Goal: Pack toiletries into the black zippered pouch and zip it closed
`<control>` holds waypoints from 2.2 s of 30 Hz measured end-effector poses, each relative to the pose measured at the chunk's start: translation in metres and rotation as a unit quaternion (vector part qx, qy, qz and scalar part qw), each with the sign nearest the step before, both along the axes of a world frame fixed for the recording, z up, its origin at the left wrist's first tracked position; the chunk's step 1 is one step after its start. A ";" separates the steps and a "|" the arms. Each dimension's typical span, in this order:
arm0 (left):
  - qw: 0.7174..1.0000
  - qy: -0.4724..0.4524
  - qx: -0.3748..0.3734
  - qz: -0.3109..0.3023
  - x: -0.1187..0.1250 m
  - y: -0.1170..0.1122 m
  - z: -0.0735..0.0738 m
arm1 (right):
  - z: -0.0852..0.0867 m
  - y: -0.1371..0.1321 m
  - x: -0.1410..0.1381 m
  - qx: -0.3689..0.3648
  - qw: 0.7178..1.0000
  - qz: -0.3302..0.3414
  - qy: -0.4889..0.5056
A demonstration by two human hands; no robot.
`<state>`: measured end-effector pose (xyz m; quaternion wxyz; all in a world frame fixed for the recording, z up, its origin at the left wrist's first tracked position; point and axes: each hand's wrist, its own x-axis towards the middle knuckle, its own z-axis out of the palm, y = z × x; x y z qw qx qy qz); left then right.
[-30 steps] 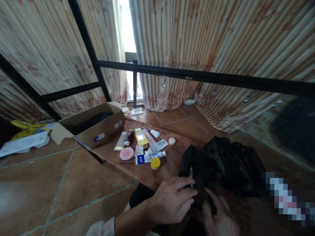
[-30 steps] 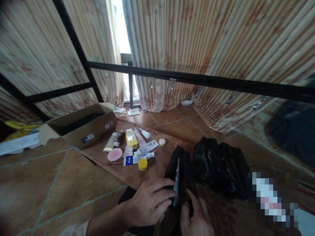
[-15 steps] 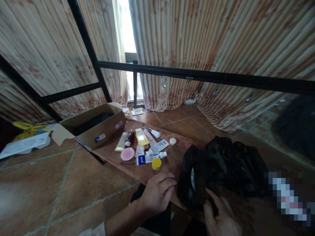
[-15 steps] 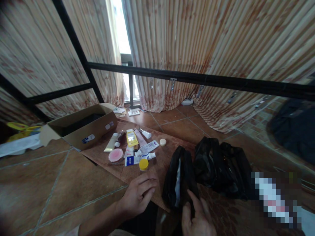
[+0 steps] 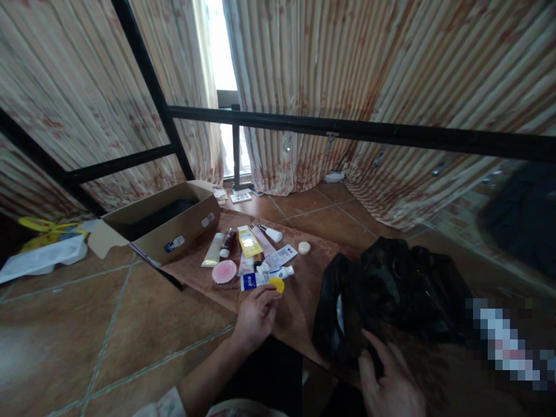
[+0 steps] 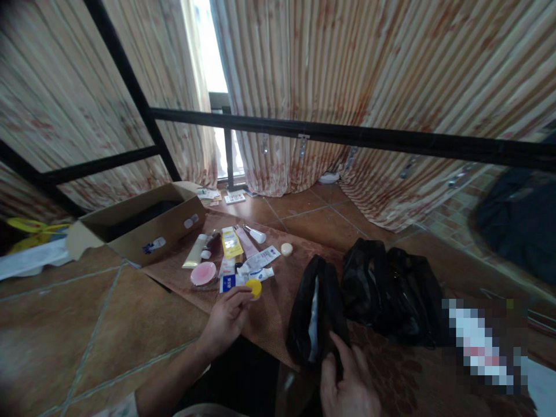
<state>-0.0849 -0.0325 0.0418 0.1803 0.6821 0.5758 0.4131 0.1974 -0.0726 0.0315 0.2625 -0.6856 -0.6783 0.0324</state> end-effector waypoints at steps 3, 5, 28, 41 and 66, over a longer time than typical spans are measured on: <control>0.999 -0.020 -0.007 0.034 -0.008 0.005 -0.003 | 0.004 0.000 -0.003 0.002 1.000 -0.001 0.005; 0.997 -0.033 -0.009 0.064 -0.014 0.008 -0.005 | 0.008 0.000 -0.007 0.007 1.000 -0.001 0.014; 0.979 0.125 -0.084 0.137 -0.032 0.051 -0.002 | 0.000 0.001 -0.002 -0.003 1.000 0.009 -0.007; 0.946 0.259 -0.167 0.104 -0.018 0.078 -0.003 | 0.022 -0.001 -0.022 -0.007 0.998 -0.033 0.047; 0.822 -0.491 -0.289 -0.010 0.001 -0.003 0.056 | 0.036 -0.004 -0.033 -0.039 0.994 -0.036 0.099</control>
